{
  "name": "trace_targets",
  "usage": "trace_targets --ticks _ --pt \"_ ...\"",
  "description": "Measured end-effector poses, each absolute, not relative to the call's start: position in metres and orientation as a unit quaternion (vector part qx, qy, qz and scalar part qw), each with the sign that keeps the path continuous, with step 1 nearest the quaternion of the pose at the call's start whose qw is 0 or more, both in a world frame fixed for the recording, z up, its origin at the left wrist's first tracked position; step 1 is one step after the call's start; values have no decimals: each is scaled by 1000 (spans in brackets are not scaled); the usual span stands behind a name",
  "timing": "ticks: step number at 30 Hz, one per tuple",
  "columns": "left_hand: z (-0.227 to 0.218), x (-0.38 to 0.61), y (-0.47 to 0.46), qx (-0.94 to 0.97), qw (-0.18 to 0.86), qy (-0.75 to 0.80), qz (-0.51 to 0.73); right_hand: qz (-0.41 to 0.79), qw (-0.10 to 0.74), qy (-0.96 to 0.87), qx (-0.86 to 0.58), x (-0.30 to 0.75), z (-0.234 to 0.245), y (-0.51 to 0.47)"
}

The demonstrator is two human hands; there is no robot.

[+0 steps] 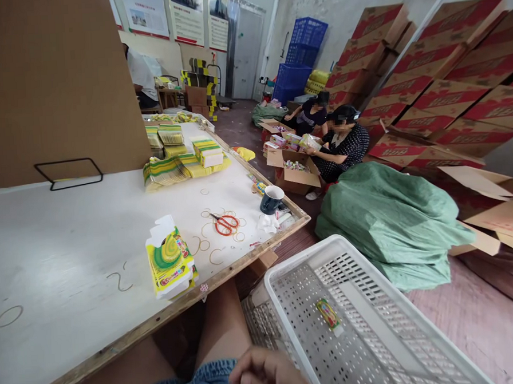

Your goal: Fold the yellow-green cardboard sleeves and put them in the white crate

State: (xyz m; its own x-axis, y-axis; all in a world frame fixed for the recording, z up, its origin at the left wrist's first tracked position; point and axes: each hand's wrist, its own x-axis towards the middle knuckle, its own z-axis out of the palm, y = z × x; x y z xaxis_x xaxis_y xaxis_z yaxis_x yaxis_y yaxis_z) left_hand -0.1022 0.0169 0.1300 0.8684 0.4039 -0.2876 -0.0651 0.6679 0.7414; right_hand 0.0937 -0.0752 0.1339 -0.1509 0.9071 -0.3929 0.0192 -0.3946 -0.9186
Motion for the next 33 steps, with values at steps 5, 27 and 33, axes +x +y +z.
trace_targets --ticks 5,27,33 --pt "136 -98 14 274 926 175 192 232 558 -346 -718 96 139 -61" --pt "133 -70 17 172 926 192 277 151 517 -491 -685 66 145 -39" --pt "124 -60 12 251 867 288 319 317 475 -441 -692 59 124 -42"
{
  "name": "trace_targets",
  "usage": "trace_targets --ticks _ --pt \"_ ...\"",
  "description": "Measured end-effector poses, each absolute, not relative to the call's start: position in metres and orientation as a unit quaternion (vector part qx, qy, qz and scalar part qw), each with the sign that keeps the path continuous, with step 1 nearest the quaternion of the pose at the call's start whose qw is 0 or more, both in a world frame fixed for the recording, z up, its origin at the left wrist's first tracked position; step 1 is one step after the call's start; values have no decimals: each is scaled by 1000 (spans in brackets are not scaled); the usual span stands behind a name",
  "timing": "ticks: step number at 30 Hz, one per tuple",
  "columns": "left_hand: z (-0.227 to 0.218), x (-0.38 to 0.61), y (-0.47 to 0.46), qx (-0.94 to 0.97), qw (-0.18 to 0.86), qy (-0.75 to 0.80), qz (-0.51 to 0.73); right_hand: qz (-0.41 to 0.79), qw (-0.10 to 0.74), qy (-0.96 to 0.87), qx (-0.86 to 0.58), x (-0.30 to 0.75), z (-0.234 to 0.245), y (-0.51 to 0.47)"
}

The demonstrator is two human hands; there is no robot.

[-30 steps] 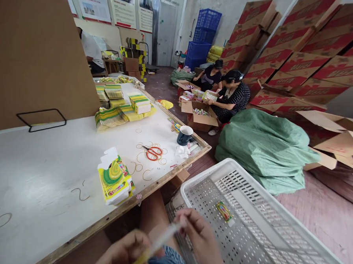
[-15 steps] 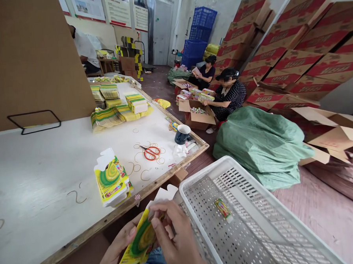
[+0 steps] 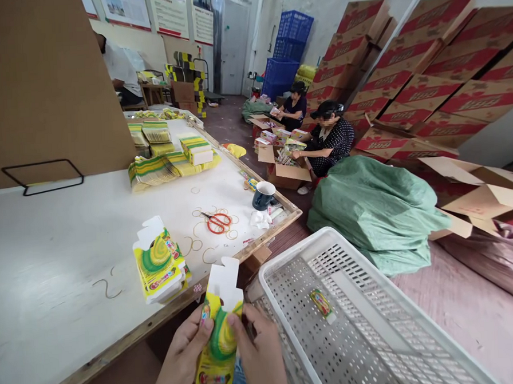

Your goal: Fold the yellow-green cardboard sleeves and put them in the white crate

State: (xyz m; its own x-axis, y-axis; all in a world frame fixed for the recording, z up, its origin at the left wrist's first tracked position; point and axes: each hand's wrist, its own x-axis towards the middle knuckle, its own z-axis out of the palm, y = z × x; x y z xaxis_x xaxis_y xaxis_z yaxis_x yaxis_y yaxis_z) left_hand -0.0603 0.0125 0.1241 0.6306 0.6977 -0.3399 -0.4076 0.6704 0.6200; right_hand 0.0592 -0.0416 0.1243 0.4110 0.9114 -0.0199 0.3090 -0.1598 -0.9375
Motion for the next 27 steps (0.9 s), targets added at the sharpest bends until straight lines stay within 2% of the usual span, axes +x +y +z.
trace_targets --ticks 4,7,11,20,27 --pt "116 -56 15 410 779 334 338 273 465 -419 -731 70 115 -38" --pt "114 -54 18 451 748 347 342 306 502 -409 -698 79 117 -37" --pt "117 -58 22 480 775 274 308 363 558 -416 -619 88 127 -41" --pt "119 -68 26 496 811 202 235 366 439 -525 -631 107 134 -46" --pt "112 -62 23 448 833 210 248 337 483 -501 -634 104 130 -37"
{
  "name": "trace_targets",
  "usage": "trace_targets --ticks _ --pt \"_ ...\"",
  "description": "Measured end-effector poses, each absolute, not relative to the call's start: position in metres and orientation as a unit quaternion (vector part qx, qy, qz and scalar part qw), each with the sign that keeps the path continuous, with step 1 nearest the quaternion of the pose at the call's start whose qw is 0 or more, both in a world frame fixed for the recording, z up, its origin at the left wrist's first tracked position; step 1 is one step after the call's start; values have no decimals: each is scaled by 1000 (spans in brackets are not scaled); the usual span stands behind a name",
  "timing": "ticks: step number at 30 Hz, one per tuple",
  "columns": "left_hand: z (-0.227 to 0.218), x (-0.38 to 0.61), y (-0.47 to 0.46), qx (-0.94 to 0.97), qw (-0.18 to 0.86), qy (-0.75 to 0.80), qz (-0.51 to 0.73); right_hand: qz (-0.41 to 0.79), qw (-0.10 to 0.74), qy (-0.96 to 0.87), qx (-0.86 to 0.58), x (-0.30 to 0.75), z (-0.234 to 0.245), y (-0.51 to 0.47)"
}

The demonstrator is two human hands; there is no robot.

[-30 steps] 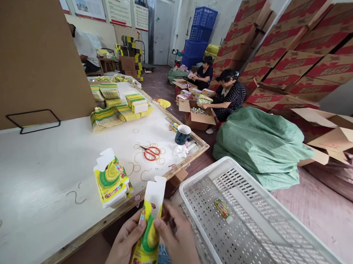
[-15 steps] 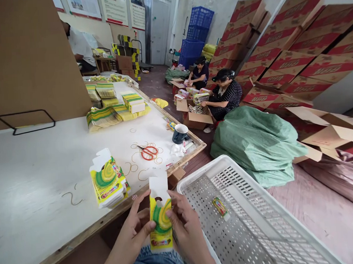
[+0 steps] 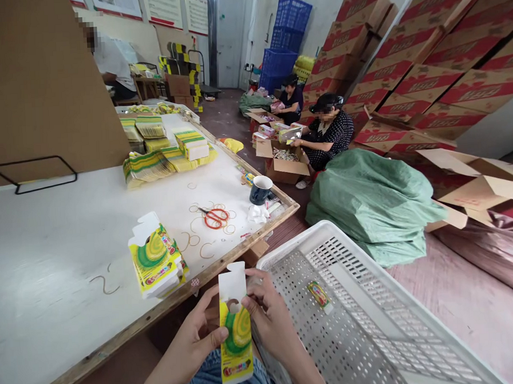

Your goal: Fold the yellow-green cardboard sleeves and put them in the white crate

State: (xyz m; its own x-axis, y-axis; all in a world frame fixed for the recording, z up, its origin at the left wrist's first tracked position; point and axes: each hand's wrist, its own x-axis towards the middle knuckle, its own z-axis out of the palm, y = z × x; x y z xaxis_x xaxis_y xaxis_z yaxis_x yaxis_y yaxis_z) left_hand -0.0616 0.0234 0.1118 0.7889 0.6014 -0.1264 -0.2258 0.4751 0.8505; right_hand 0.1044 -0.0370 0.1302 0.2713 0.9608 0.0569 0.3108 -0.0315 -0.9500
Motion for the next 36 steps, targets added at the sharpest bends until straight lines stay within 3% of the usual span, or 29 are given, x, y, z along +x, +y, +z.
trace_targets --ticks 6,11,20,22,27,29,31,34,36 --pt "107 -58 28 518 756 276 289 263 496 -510 -651 117 132 -38" --pt "102 -57 24 553 712 302 310 422 425 -497 -628 112 140 -35" --pt "96 -56 24 500 763 280 299 321 289 -516 -739 104 131 -29" --pt "96 -56 26 496 764 279 304 308 301 -522 -736 104 130 -29" --pt "93 -49 24 509 761 268 299 331 451 -490 -669 103 125 -32" --pt "98 -48 24 543 734 267 307 349 464 -479 -658 109 125 -36" --pt "114 -54 26 606 668 275 332 274 440 -494 -698 123 129 -41" --pt "152 -80 25 706 510 279 405 9 369 -511 -777 150 137 -43" --pt "174 -101 20 705 464 266 466 -63 339 -524 -779 158 142 -35"
